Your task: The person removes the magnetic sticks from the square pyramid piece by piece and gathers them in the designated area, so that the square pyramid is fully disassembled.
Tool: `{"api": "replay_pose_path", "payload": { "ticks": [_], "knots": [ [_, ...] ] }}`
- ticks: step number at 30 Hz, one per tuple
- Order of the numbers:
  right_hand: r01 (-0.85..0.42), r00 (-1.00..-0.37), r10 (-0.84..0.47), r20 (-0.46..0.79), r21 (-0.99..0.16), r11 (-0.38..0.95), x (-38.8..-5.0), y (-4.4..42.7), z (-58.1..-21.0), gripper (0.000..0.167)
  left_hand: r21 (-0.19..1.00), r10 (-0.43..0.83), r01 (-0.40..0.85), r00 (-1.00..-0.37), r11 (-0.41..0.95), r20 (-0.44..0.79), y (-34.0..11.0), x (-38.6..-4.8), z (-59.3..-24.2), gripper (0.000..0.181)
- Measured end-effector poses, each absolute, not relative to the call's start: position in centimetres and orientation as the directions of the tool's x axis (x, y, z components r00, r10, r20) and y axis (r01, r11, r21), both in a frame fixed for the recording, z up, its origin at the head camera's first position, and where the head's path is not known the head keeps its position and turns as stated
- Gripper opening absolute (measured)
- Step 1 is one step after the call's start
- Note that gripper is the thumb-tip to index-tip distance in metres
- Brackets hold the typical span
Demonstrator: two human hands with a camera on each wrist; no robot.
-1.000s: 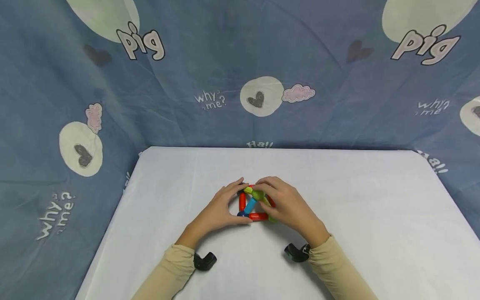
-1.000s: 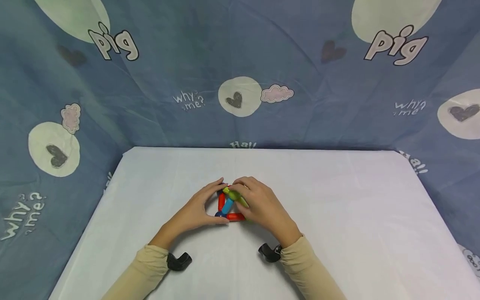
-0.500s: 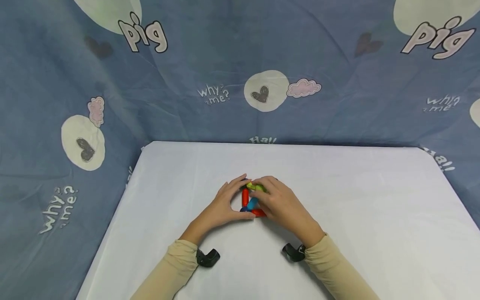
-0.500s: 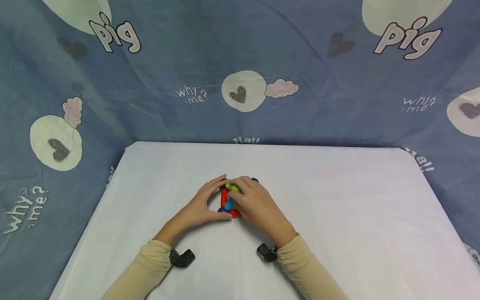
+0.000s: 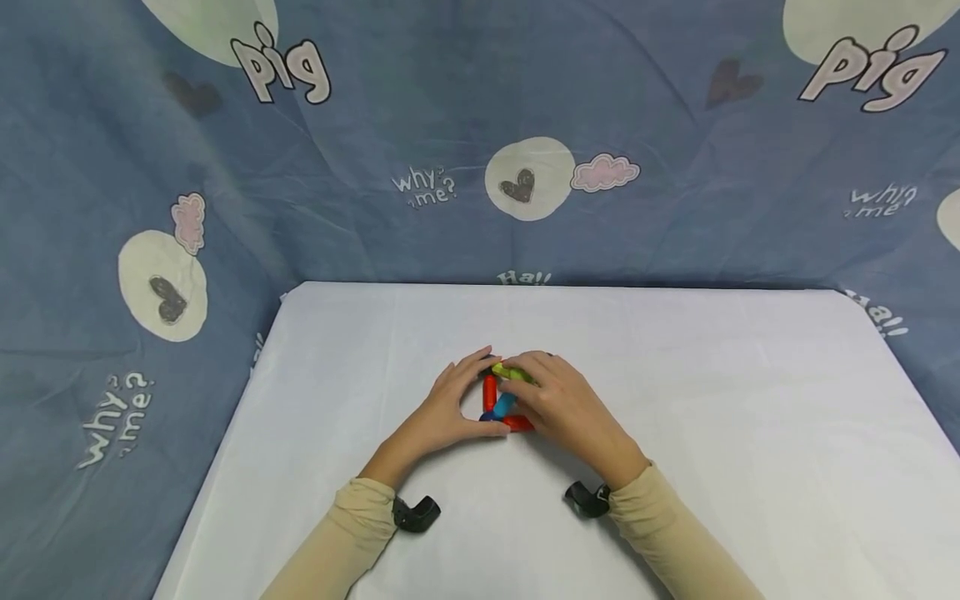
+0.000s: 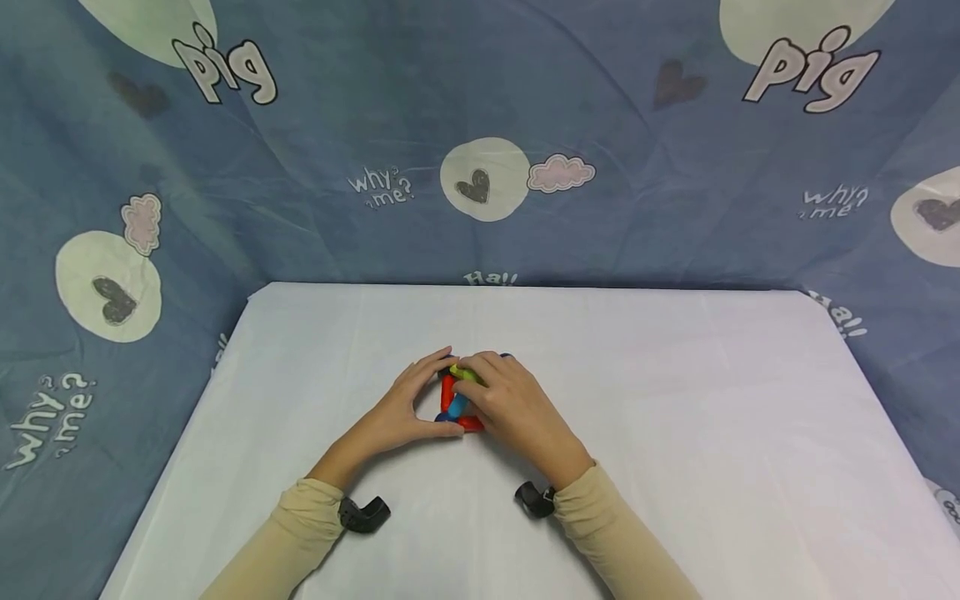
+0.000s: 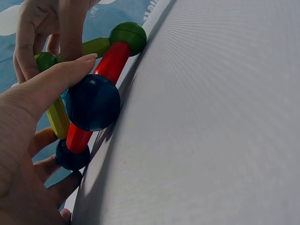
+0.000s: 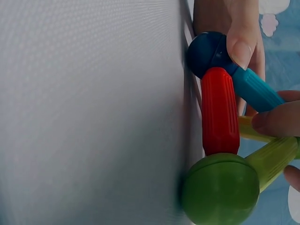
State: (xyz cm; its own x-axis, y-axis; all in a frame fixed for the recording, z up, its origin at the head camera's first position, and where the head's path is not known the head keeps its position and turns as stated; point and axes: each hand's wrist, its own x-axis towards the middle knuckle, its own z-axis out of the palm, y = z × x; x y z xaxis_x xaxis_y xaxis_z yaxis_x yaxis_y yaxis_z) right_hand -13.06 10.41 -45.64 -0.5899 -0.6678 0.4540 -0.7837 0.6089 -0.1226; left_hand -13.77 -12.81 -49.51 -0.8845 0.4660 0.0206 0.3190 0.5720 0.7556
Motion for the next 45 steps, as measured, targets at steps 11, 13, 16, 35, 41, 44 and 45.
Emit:
{"api": "replay_pose_path", "payload": {
  "ticks": [11,13,16,35,41,44,45],
  "knots": [
    [-0.788,-0.595,-0.659,0.46,-0.176,0.59,-13.09,10.48,-45.7,0.034,0.758,0.465,0.313,-0.885,0.573,0.014,-12.78,-13.83,-49.56,0.099],
    [-0.786,-0.598,-0.648,0.472,-0.19,0.588,-13.07,10.44,-45.71,0.036,0.759,0.468,0.311,-0.883,0.572,0.01,-12.75,-13.83,-49.58,0.099],
    [-0.785,-0.6,-0.627,0.497,-0.216,0.58,-13.07,10.38,-45.76,0.039,0.759,0.47,0.306,-0.882,0.575,-0.001,-12.75,-13.81,-49.57,0.1],
    [-0.737,-0.663,-0.521,0.538,-0.342,0.583,-13.3,10.73,-45.86,0.037,0.756,0.474,0.314,-0.881,0.574,0.006,-12.56,-13.91,-49.72,0.101],
    [-0.708,-0.679,-0.495,0.542,-0.305,0.637,-13.26,11.08,-45.31,0.036,0.749,0.466,0.305,-0.885,0.587,-0.005,-12.57,-13.78,-49.54,0.1],
    [-0.696,-0.687,-0.478,0.548,-0.304,0.65,-13.32,11.17,-45.07,0.038,0.751,0.465,0.304,-0.886,0.586,-0.004,-12.63,-13.67,-49.46,0.1],
    [-0.695,-0.688,-0.475,0.548,-0.309,0.649,-13.34,11.19,-45.02,0.038,0.75,0.464,0.303,-0.886,0.588,-0.006,-12.66,-13.65,-49.45,0.1]
  ]
}}
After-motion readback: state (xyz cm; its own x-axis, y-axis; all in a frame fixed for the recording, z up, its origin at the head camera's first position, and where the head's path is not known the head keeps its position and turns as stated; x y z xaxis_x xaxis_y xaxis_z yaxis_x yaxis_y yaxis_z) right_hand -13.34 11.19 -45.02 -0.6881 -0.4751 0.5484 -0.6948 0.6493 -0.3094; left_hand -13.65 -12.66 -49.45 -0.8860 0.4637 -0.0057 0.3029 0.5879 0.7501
